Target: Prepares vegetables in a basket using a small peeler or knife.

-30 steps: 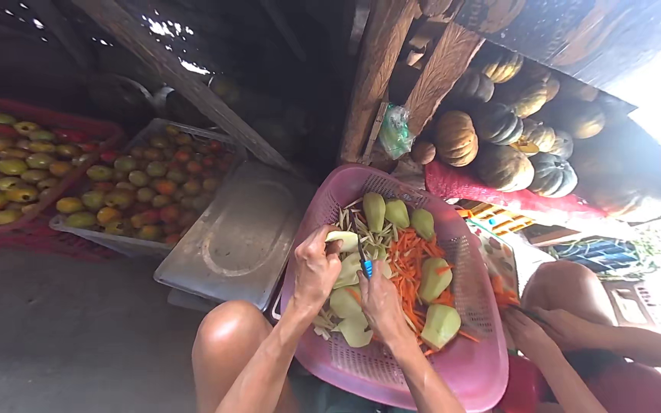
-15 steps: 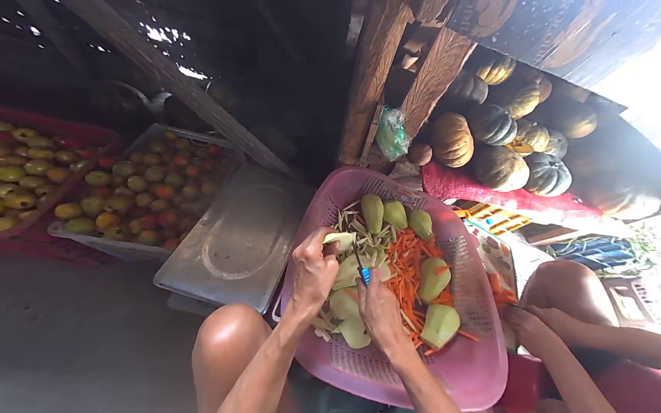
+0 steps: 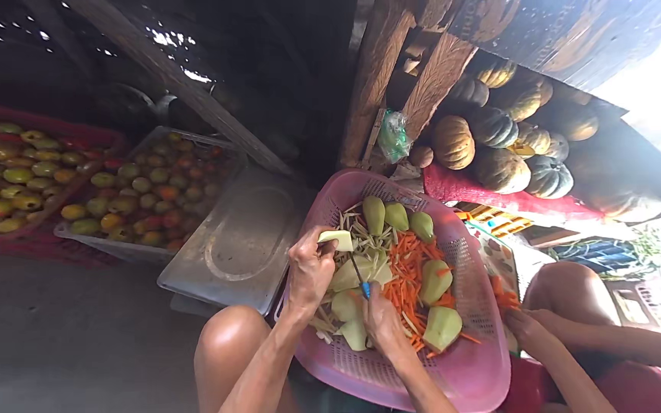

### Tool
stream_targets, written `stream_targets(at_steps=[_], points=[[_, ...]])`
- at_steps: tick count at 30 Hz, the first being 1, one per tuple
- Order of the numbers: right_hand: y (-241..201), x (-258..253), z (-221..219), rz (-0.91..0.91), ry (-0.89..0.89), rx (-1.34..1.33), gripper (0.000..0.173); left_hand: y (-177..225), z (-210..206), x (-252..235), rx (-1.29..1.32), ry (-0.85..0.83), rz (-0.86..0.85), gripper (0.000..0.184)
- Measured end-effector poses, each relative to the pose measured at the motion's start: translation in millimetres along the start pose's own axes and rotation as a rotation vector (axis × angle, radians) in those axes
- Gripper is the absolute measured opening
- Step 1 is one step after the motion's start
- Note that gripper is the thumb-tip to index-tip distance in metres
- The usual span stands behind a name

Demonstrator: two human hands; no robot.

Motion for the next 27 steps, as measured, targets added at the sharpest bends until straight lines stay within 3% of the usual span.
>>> stream_targets(at_steps=[2,6,8,11,13,15,17,21,23,25,27], points=[[3.8,-0.5,1.4,-0.001,0.045,-0.037,0.041,-1.4,-0.1,-2.4,-0.018,-0.008,0.009,0.017],[-26.0,23.7,40.4,0.310,0.465,-0.186,0.035,1.4,-10.1,4.0,-0.105,-0.073,-0.002,0.016],[-35.9,27.2,48.9,0.373,0.559,-0.197,0.033,5.2,-11.8,3.6,-0.113,-0.065,-0.046,0.015],[-31.6,19.1,35.1,0.297,0.437,-0.145,0.033,5.1,-9.3,3.5,-0.074,-0.043,-0.038,0.015],[-18.3,8.8,15.3,0.121,0.145,-0.062,0.038,2.4,-6.7,3.0,-0.017,-0.035,-0.001,0.016],[-4.1,1.6,0.4,0.009,0.003,-0.032,0.039,-0.3,-5.5,1.6,0.007,-0.022,-0.005,0.016],[-3.4,3.7,6.9,0.048,0.083,-0.093,0.038,-0.5,-6.4,0.6,-0.032,-0.027,-0.010,0.016],[-29.0,27.3,43.3,0.340,0.498,-0.224,0.035,3.9,-13.3,5.1,-0.111,-0.063,-0.037,0.016],[-36.1,29.8,48.1,0.386,0.575,-0.215,0.033,6.2,-14.0,4.6,-0.113,-0.059,-0.060,0.016],[-31.9,23.4,36.6,0.330,0.466,-0.180,0.033,5.8,-13.3,4.9,-0.089,-0.040,-0.068,0.015],[-19.1,12.8,15.6,0.175,0.184,-0.108,0.037,4.3,-11.3,4.7,-0.050,-0.026,-0.061,0.015]])
Point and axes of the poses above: each hand's wrist, its own x-axis away from the middle knuckle, its own z-axis out of the back of the hand, y = z × x, the point moved 6 cm from there along -x, towards the middle knuckle, and after that the axes turned 8 degrees about -z, right-handed, at the moved point
